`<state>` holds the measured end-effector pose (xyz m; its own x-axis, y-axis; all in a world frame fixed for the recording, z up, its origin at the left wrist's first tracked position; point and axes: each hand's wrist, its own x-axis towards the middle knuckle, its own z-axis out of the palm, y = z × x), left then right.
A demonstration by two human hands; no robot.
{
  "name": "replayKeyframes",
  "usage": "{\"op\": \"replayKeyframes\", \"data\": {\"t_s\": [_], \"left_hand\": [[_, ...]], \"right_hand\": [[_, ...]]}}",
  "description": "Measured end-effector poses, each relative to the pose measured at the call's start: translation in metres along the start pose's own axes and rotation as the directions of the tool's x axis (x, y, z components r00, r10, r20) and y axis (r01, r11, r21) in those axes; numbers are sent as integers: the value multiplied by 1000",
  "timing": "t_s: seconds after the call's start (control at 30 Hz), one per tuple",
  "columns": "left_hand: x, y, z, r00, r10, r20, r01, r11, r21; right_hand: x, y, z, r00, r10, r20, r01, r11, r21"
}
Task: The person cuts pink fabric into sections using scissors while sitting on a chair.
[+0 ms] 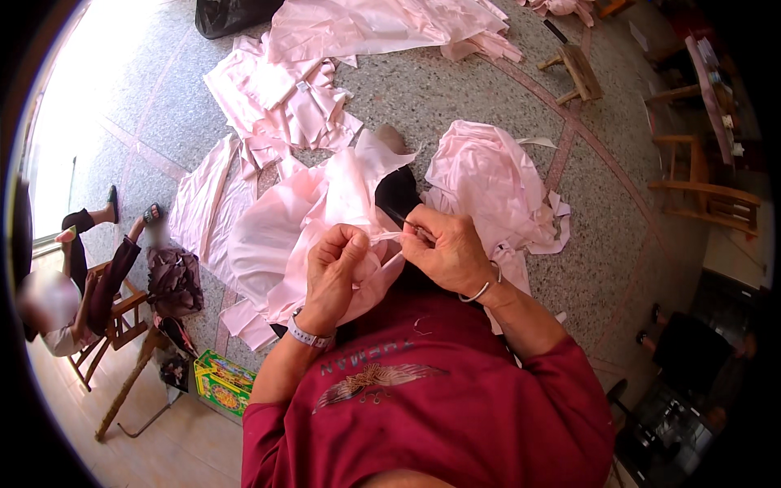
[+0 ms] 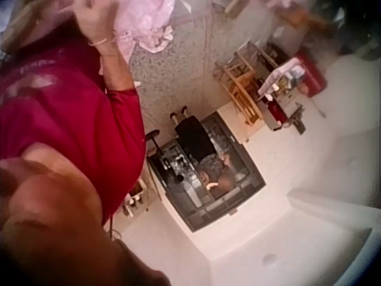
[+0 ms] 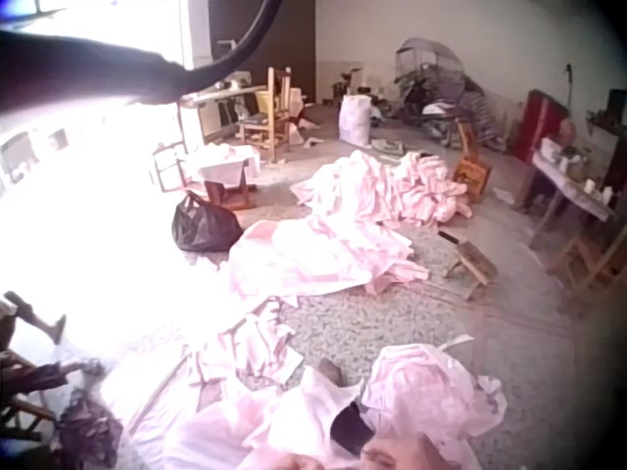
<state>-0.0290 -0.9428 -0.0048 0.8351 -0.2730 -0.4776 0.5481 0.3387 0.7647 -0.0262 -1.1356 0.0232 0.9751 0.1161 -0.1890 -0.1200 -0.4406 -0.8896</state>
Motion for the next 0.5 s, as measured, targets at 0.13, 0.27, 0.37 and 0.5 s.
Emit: {"op": "replayKeyframes", "data": {"t_s": [0.13,0.27,0.37,0.5], "left_hand": [[3,-6,-9,994,-94,57,95,995,-6],[3,-6,-2,999,-41,15,42,999,-29],[2,-1,-3,997,-73,24,73,997,3],[2,5,2,996,-87,30,85,995,53]], "right_hand": [[-2,-3,2,999,5,-38,-4,1000,22],[-1,-6,3,999,-10,-45,10,1000,11],[0,-4,3,999,-10,-41,11,1000,6],[1,-6,3,999,-40,-32,39,999,-16]]}}
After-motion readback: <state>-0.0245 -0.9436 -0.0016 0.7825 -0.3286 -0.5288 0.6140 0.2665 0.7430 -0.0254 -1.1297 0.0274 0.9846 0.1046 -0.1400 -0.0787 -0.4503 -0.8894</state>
